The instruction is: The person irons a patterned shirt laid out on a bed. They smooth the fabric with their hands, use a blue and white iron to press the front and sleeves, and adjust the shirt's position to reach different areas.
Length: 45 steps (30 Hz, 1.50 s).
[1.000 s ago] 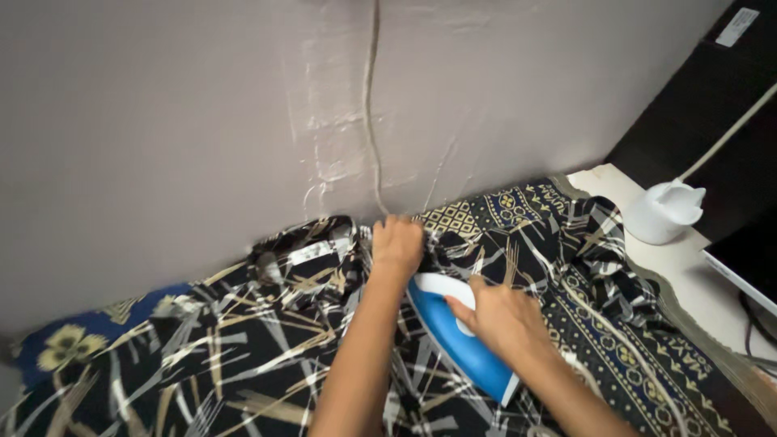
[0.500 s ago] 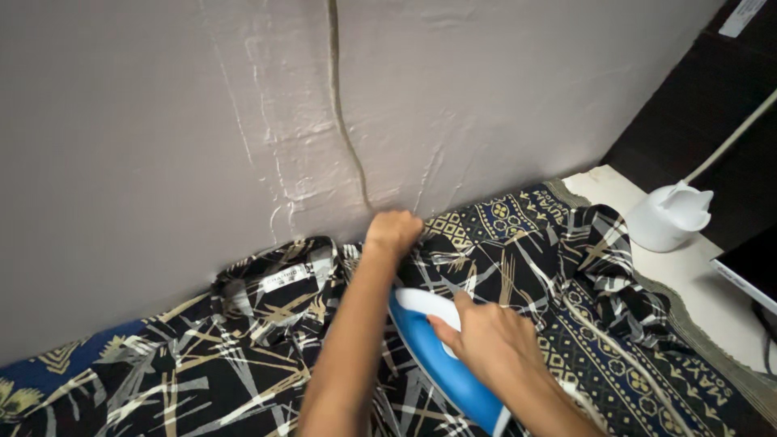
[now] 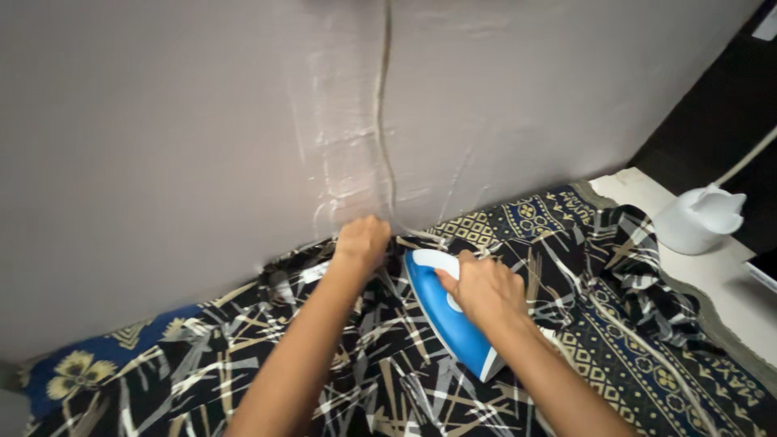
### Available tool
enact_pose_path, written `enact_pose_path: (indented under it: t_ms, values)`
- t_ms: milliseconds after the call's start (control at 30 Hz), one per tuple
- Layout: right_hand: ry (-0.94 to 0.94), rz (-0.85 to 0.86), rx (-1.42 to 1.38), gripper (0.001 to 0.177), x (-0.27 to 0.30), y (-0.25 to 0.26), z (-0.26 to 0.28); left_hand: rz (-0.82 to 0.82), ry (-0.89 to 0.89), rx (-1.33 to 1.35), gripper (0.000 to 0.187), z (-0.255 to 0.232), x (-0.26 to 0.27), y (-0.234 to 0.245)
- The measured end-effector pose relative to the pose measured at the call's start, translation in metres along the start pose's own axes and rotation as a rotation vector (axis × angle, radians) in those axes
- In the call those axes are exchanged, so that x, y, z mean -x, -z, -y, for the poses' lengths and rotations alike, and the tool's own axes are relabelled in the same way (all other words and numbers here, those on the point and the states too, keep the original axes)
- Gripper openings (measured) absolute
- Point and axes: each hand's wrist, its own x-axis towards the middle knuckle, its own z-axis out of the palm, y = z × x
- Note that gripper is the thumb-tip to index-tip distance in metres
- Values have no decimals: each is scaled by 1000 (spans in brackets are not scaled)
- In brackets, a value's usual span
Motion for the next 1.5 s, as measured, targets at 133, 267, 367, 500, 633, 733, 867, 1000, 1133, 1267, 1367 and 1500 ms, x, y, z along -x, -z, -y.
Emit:
enact_pose_path:
  t_ms: [133,267,367,500,633,733,867,1000,1133,1267,1367,1500]
  values:
    - [6,11,16,54,-4,0,5,52,5,-204,13,-17,5,1]
    - [92,26,31,56,-2,3,2,-37,-126,-288,16,-10,7,-10]
    - [191,26,54,57,-4,5,2,-235,-210,-316,14,1,27,-17]
    - [202,8,68,60,-13,0,9,-453,-110,-104,16,-3,58,6]
    - [218,-55,49,58,-21,-4,18,-493,229,323,37,-28,136,29]
    - [264,-36,47,58,-19,-3,14,-335,452,329,60,-39,173,30]
    - [317,36,75,59,-15,1,6,-282,435,304,51,-25,178,11]
    - [249,54,65,57,-21,1,15,-281,491,356,34,-10,170,-10]
    - [245,-1,66,58,-30,-4,22,-271,523,420,30,-8,170,-12]
    - [244,52,23,59,-30,9,14,-210,497,426,26,-6,159,-5]
    - [204,96,-19,58,-11,28,-2,-241,559,473,17,-4,155,-12]
    - [111,206,-27,55,41,30,-19,-295,557,470,20,-3,156,-19]
